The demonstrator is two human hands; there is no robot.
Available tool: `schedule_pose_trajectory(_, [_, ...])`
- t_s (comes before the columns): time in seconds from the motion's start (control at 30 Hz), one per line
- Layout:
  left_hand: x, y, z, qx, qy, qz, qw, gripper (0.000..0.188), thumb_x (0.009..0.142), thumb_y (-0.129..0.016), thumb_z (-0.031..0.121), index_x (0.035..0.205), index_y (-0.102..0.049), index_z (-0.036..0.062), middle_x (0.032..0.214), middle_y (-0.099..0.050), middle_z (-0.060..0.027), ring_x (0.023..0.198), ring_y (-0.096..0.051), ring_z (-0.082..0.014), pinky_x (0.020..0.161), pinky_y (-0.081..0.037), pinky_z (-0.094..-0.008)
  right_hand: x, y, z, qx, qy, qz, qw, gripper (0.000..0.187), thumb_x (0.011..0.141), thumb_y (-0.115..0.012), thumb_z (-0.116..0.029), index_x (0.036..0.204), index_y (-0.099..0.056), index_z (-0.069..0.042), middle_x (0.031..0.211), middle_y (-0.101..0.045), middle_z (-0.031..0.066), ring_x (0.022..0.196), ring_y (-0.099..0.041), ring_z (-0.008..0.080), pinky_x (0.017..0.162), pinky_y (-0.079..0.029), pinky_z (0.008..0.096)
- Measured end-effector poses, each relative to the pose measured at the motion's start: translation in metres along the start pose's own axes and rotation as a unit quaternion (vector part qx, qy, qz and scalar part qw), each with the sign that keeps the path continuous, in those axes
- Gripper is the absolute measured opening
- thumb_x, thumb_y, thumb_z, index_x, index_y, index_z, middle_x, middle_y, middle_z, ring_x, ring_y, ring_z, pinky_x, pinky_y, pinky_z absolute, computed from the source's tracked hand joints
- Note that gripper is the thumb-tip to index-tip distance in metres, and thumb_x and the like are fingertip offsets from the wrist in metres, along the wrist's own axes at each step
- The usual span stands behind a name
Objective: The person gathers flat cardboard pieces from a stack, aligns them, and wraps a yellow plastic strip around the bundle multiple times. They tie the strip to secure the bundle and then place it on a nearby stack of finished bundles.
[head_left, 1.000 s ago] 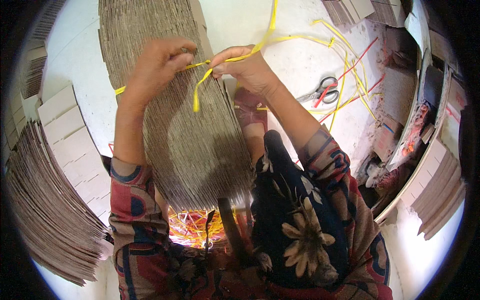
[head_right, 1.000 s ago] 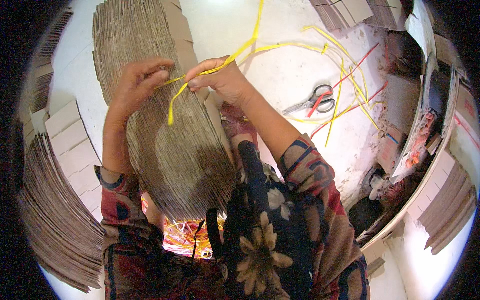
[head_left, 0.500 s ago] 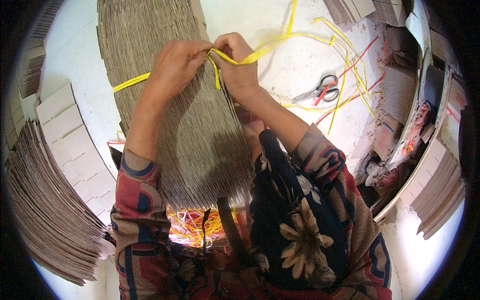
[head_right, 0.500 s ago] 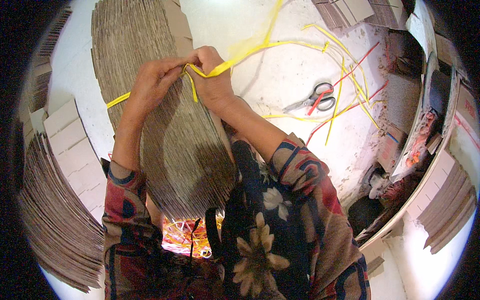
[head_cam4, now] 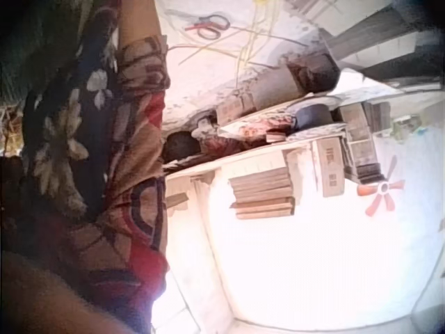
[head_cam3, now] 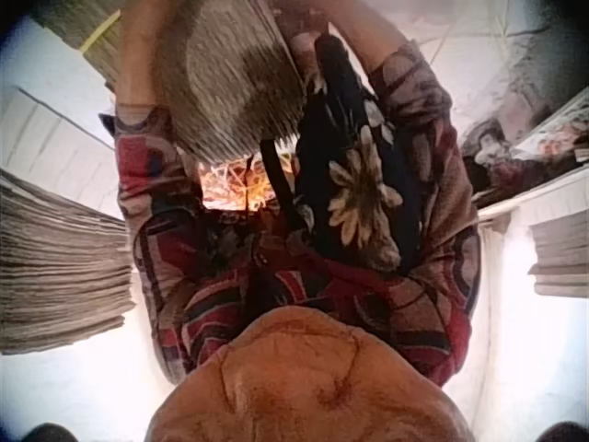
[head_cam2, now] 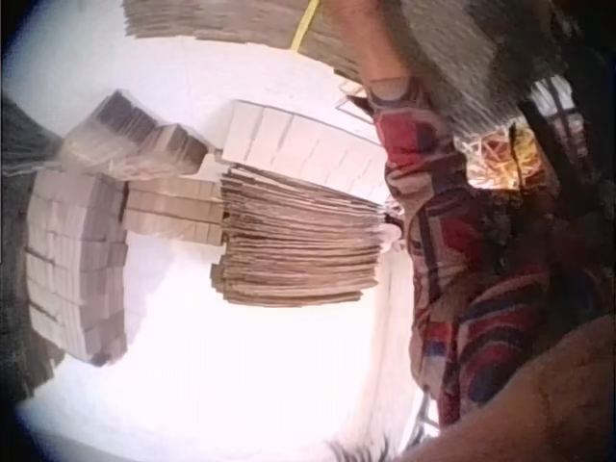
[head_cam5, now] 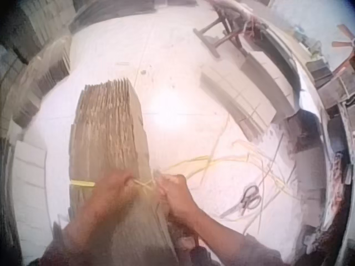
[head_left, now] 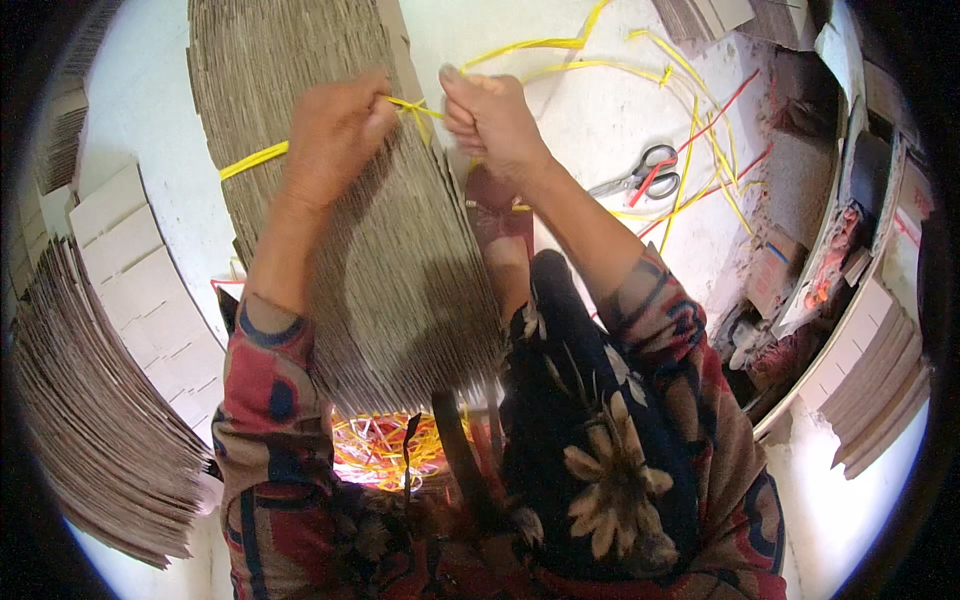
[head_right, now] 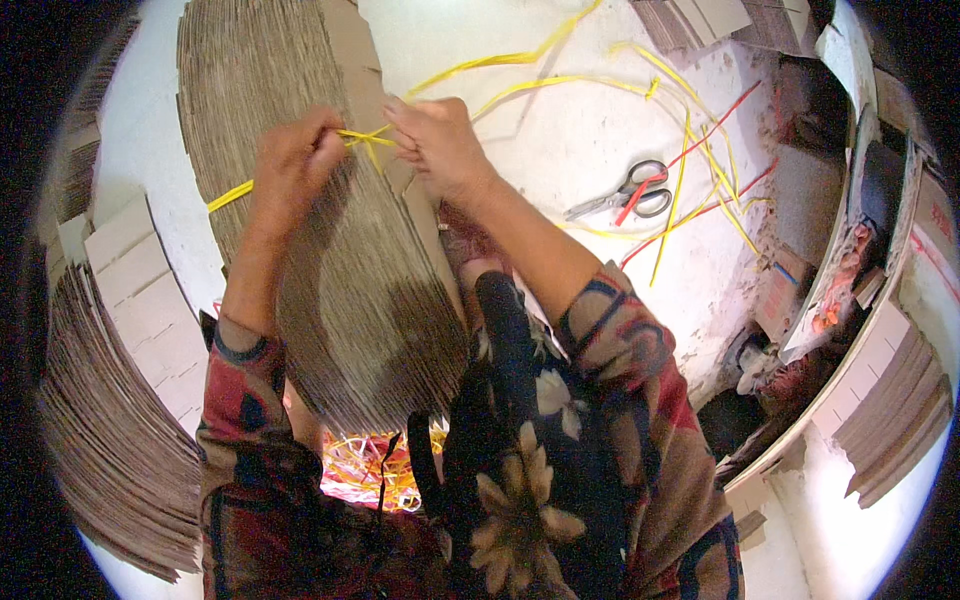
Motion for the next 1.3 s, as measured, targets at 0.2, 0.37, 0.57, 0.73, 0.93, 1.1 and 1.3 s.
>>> schedule_pose_trajectory(0.2, [-0.030,0.023,-0.016,0.101,0.028,0.089,0.991,0.025,0.082,-0.059,0.019,0.101,-0.057,0.0034,0.095,-0.059,-0.0162,0.085,-0.057,-0.0316,0.073,-0.046,-0.0373,0.005,0.026,0.020,0.052,-0.007,0.004,0.999,0.038,0.094,-0.045,-0.035,0.109,-0.053,-0.001,0.085,-0.058,0.0084,0.071,-0.058,0.0145,0.052,-0.045,0.0242])
schedule_pose_trajectory(0.37, [-0.080,0.097,-0.048,0.107,0.080,0.231,0.964,0.073,0.088,-0.050,0.032,0.143,-0.015,-0.0014,0.149,-0.017,-0.0182,0.138,-0.016,-0.0278,0.111,-0.015,-0.0403,-0.043,0.043,0.031,0.043,-0.012,0.118,0.992,0.055,0.095,-0.044,-0.032,0.138,-0.028,-0.003,0.120,-0.051,0.0122,0.112,-0.048,0.0192,0.088,-0.042,0.0339])
schedule_pose_trajectory(0.57, [-0.090,0.042,-0.079,0.170,0.107,0.088,0.976,0.084,0.087,-0.047,0.045,0.143,-0.006,-0.0028,0.149,-0.007,-0.0229,0.139,-0.009,-0.0328,0.112,-0.011,-0.0411,-0.043,-0.007,0.047,-0.118,0.000,0.031,0.993,0.075,0.083,-0.059,-0.038,0.136,-0.029,0.006,0.129,-0.045,0.0168,0.118,-0.042,0.0213,0.096,-0.035,0.0303])
schedule_pose_trajectory(0.73, [-0.133,0.075,-0.108,-0.199,0.202,0.137,0.949,0.079,0.087,-0.049,0.039,0.144,-0.010,0.0026,0.149,-0.016,-0.0163,0.137,-0.018,-0.0281,0.110,-0.016,-0.0390,-0.056,-0.014,0.049,-0.242,0.004,0.017,0.970,0.095,0.072,-0.071,-0.036,0.138,-0.018,0.009,0.126,-0.047,0.0242,0.117,-0.046,0.0282,0.098,-0.035,0.0327])
schedule_pose_trajectory(0.93, [-0.215,0.014,-0.079,-0.454,0.372,0.084,0.805,0.083,0.077,-0.061,0.053,0.135,-0.035,-0.0020,0.131,-0.044,-0.0120,0.118,-0.044,-0.0232,0.098,-0.035,-0.0359,-0.067,-0.027,0.072,-0.316,0.052,-0.116,0.940,0.108,0.076,-0.070,-0.032,0.139,0.009,0.009,0.145,-0.017,0.0290,0.135,-0.021,0.0317,0.109,-0.019,0.0314])
schedule_pose_trajectory(1.1, [-0.177,0.024,-0.086,-0.488,0.328,0.111,0.801,0.079,0.080,-0.059,0.046,0.137,-0.033,-0.0030,0.125,-0.050,-0.0110,0.113,-0.047,-0.0187,0.096,-0.036,-0.0304,-0.022,-0.020,0.046,-0.384,0.066,-0.090,0.916,0.105,0.075,-0.068,-0.040,0.140,-0.002,0.009,0.141,-0.029,0.0276,0.128,-0.035,0.0311,0.106,-0.026,0.0326])
schedule_pose_trajectory(1.3, [-0.201,0.002,-0.074,-0.470,0.287,0.259,0.793,0.063,0.090,-0.049,0.041,0.129,-0.043,-0.0090,0.117,-0.057,-0.0126,0.107,-0.052,-0.0168,0.092,-0.039,-0.0283,-0.006,-0.042,-0.003,-0.366,0.054,-0.044,0.928,0.081,0.073,-0.071,-0.018,0.136,-0.026,0.007,0.127,-0.047,0.0221,0.117,-0.047,0.0262,0.096,-0.038,0.0334])
Point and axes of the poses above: each hand's wrist, its own x-axis towards the middle knuckle, its own y-axis out of the back of the hand, z = x × y, the point moved 1 cm from there along x, towards the middle knuckle
